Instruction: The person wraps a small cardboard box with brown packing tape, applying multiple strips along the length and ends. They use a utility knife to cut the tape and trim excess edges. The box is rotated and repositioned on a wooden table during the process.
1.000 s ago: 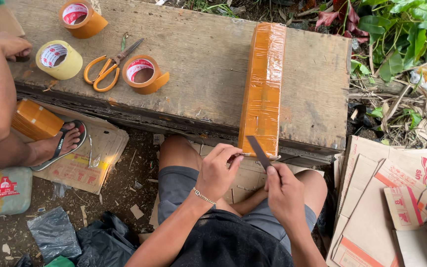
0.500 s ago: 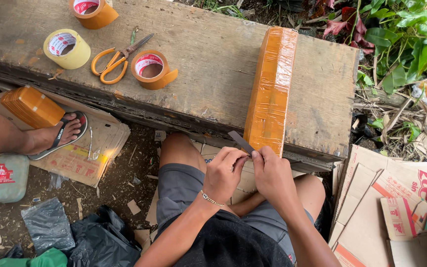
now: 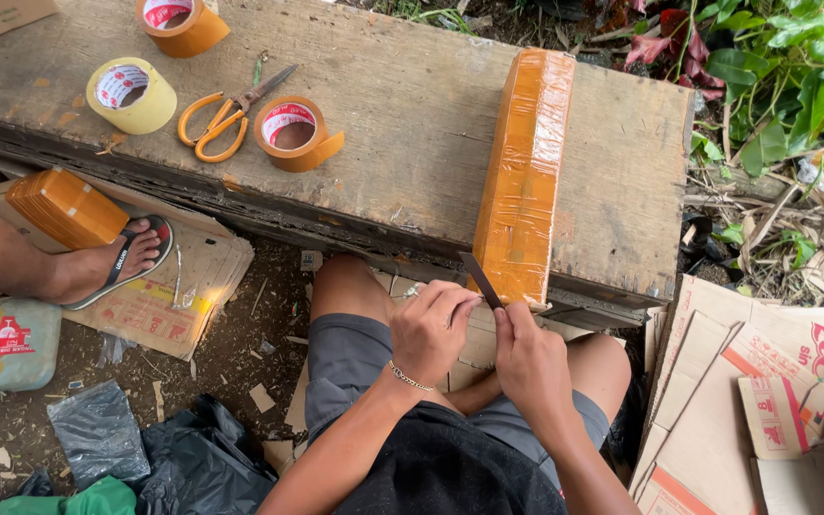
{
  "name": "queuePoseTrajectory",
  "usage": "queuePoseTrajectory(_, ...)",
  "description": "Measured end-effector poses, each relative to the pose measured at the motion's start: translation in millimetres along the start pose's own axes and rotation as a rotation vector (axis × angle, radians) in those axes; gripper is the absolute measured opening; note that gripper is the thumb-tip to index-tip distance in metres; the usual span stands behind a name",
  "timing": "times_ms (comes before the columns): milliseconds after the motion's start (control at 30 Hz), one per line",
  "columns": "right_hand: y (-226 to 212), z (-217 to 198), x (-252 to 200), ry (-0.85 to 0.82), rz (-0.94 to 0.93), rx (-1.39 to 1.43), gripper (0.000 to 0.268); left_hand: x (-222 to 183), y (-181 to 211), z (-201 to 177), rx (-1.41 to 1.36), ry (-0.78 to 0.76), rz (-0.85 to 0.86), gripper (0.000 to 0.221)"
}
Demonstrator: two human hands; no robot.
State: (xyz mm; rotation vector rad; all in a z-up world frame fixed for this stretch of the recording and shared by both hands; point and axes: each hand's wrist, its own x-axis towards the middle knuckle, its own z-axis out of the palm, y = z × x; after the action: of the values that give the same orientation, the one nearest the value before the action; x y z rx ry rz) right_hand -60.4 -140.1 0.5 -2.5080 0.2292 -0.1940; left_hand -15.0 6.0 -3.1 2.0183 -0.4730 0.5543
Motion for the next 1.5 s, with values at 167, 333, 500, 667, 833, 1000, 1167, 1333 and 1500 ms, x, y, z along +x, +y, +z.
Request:
queuePoseTrajectory(167,18,9,-34,-0.006,0.118,0.079,0.025,6,1,-1,0.024,0.001,0.048,0.008)
queuePoseTrajectory(333,28,24,-37,0.056,0.070,0.218,0.020,5,-5,-4,0.014,-0.022,0.049,0.006)
queuePoseTrajectory(500,17,43,-13,0.077,0.098,0.344,0.020,2,-6,-5,-0.003,-0.041,0.047,0.008)
queuePoseTrajectory(667,13,61,-6,0.139,0.062,0.383,0.015,2,-8,-3,-0.147,-0.061,-0.044,0.011)
queuePoseTrajectory(833,25,76,-24,0.109,0.001,0.371,0.011,2,-12,-5,-0.150,-0.093,-0.034,0.012)
queuePoseTrajectory(1000,38,81,-32,0.170,-0.055,0.309,0.012,-4,-9,-1,-0.095,-0.029,-0.020,0.013)
queuePoseTrajectory(1167,40,86,-17,0.200,-0.134,0.217,0.014,-6,-11,-2,0.047,0.009,0.007,0.016)
queuePoseTrajectory(1333,42,98,-12,0.192,-0.190,0.133,0.017,-4,-15,-6,0.049,-0.009,-0.031,0.015)
queuePoseTrajectory(1500,56,101,-28,0.167,-0.292,0.072,0.016,-4,-14,-8,0.023,-0.014,-0.036,0.014)
